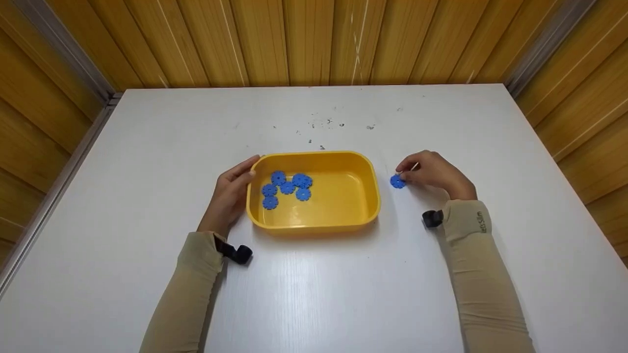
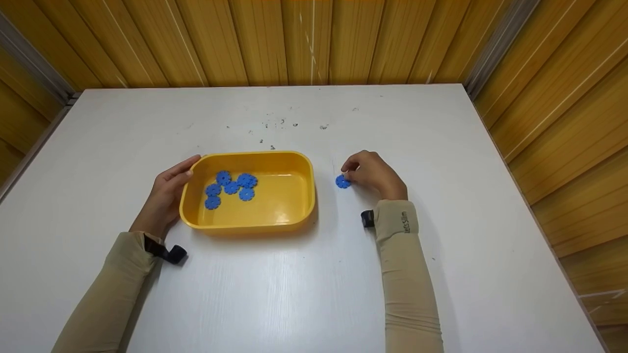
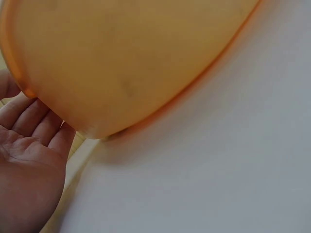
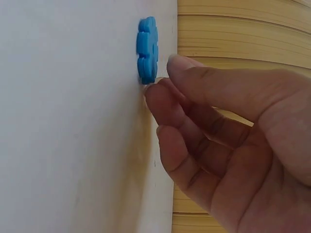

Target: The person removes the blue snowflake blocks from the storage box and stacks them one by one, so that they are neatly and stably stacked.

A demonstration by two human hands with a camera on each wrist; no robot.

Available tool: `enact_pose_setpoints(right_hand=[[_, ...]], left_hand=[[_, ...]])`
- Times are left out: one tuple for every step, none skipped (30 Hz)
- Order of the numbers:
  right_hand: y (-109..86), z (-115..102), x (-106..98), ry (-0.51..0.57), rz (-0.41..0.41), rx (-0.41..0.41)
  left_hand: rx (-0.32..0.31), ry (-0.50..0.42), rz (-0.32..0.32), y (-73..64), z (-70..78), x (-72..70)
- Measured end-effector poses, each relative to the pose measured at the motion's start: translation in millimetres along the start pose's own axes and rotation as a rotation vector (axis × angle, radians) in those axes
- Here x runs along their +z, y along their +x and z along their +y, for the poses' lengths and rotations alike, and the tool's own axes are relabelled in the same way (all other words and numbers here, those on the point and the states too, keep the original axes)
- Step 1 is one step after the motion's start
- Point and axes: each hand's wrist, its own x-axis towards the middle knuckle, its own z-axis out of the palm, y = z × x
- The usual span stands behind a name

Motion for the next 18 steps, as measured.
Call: enact_pose_setpoints(right_hand=[[-0.4,-1,-1,0.002,0.002,0.01],[-0.7,-3,-1,0.006,0.004,0.018],[-1.1,-4,-2,0.008,0.008,0.022],[-1.6,-6,-3,0.01,0.014,0.02],[-2.0,-7,-3,0.011,0.022,0.016],[-2.7,-9,-4,0.008,0.028,0.003],[-3.5,-10,-4,0.007,0.037,-0.011],[-4.3,-12,-5,0.006,0.046,-0.028],[-5.1,-14,-5,0.004,0.056,-0.044],[-5.7,-16,-5,0.006,0.068,-0.062],[-6.4,-18,-6,0.007,0.077,-0.075],[-7.0,-21,-6,0.006,0.084,-0.09],[-7.6,-24,-7,0.007,0.091,-0.1],[-8.2,-27,-8,0.005,0.094,-0.111],[-8.7,-30,-9,0.003,0.099,-0.12],[-8.9,-33,-10,0.0,0.102,-0.129],[-9.3,-37,-10,-0.004,0.103,-0.138],[-9.4,-40,-11,-0.007,0.104,-0.148]], left_hand=[[0.0,-0.004,0.0,0.0,0.2,0.0],[0.0,-0.004,0.001,0.0,0.3,0.0],[0.0,-0.001,0.003,0.0,0.5,-0.1],[0.0,-0.001,0.004,0.0,0.7,-0.1],[0.0,0.001,0.005,0.0,0.9,-0.1],[-0.002,0.004,0.009,0.1,1.0,-0.1],[-0.003,0.006,0.012,0.1,1.1,-0.1],[-0.005,0.011,0.011,0.0,1.2,-0.3],[-0.007,0.012,0.013,0.1,1.1,-0.4],[-0.007,0.015,0.015,0.3,0.8,-0.4],[-0.007,0.016,0.017,0.3,0.5,-0.5],[-0.007,0.017,0.019,0.4,0.2,-0.7],[-0.006,0.016,0.017,0.5,-0.1,-0.8],[-0.004,0.018,0.014,0.5,-0.3,-0.9],[-0.004,0.017,0.017,0.6,-0.5,-0.8],[-0.002,0.019,0.016,0.6,-0.6,-0.7],[-0.003,0.015,0.014,0.6,-0.5,-0.6],[-0.005,0.018,0.012,0.6,-0.4,-0.5]])
